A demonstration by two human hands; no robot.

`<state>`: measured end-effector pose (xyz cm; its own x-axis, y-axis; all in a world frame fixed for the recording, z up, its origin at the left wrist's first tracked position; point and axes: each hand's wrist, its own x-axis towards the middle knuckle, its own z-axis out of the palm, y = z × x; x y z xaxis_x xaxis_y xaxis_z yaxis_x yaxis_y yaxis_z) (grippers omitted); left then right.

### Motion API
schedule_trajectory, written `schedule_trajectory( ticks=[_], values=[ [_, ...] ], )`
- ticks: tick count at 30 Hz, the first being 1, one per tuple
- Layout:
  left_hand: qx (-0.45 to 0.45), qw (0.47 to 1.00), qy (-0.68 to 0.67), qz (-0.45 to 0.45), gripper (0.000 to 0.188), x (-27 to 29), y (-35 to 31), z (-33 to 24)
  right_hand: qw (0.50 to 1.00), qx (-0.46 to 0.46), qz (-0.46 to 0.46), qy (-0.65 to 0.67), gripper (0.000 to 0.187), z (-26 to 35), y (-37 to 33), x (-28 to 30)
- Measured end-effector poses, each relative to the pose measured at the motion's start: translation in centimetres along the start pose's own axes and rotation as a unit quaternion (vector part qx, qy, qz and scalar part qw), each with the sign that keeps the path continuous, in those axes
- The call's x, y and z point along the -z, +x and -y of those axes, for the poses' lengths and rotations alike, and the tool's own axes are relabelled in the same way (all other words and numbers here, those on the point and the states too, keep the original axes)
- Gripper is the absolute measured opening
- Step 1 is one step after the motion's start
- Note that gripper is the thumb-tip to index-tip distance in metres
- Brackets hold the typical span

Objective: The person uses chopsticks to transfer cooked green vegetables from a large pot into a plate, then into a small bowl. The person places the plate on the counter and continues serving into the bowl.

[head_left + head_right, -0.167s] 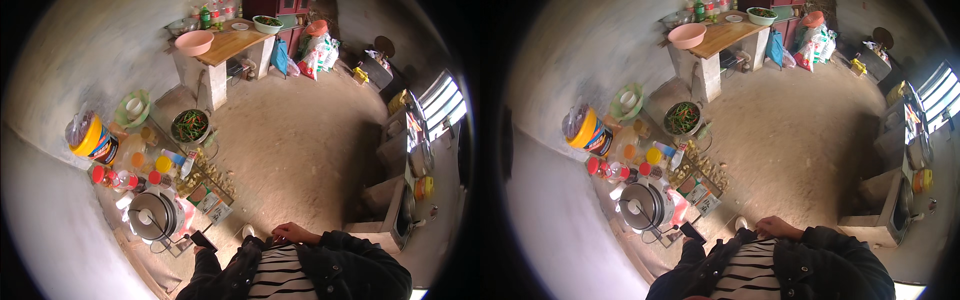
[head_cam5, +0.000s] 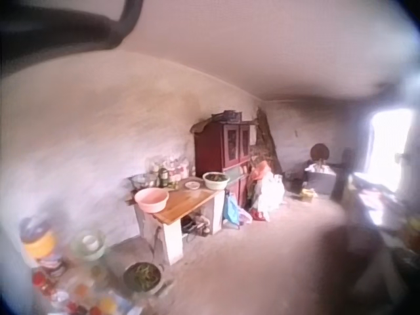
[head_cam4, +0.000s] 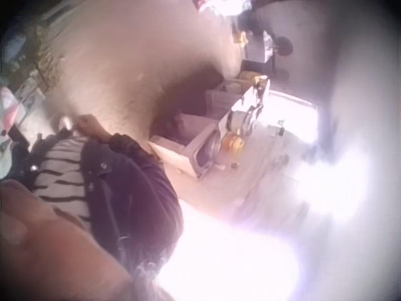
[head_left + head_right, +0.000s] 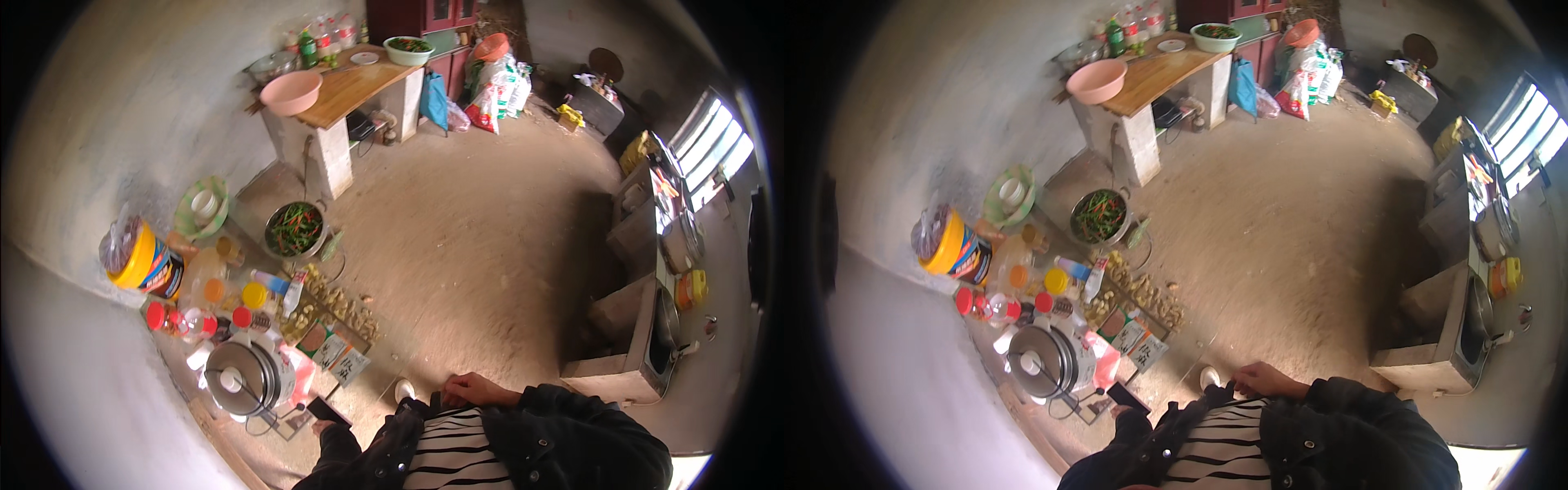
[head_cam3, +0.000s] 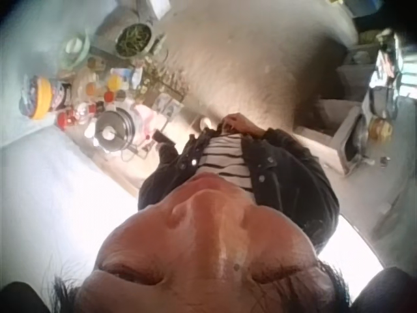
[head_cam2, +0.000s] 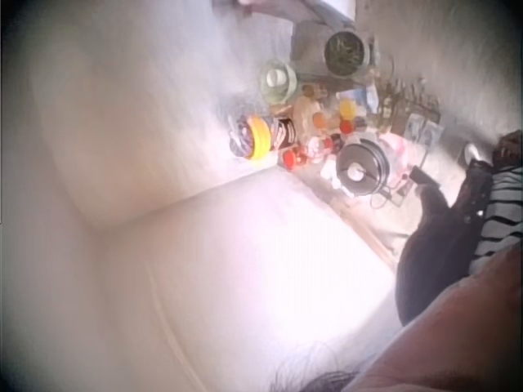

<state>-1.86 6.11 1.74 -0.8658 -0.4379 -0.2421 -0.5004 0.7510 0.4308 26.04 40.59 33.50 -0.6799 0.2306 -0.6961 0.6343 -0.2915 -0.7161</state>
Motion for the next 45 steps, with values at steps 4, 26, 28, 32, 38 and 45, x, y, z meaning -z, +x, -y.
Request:
schedule_trajectory(
  ticks=[4, 26, 28, 32, 38, 45],
  values=[
    [-0.131, 0.991, -0.037, 0.006, 0.038, -0.1, -4.5, -4.3, 0.998, 0.029, -0.059, 0.014, 0.034, -1.1, -1.7, 3.1],
    [-0.621, 0.718, -0.168, 0.266, 0.043, -30.2, -59.2, -45.1, 0.792, 0.142, -0.557, 0.206, 0.048, -14.6, -17.6, 45.4],
    [-0.554, 0.695, -0.165, 0.428, 0.03, -32.5, -64.0, -48.4, 0.772, 0.126, -0.576, 0.239, 0.048, -15.5, -18.7, 48.0],
    [-0.41, 0.681, -0.134, 0.591, 0.019, -36.4, -74.2, -52.9, 0.724, 0.102, -0.609, 0.307, 0.043, -17.2, -20.8, 54.7],
    [-0.416, 0.618, -0.041, 0.666, 0.016, -43.3, -91.6, -61.8, 0.613, 0.099, -0.711, 0.33, 0.037, -20.9, -23.8, 69.4],
    [-0.45, 0.501, -0.003, 0.739, 0.015, -48.8, -112.4, -69.9, 0.607, -0.121, -0.783, 0.061, 0.028, -26.7, -30.1, 83.5]
  ],
)
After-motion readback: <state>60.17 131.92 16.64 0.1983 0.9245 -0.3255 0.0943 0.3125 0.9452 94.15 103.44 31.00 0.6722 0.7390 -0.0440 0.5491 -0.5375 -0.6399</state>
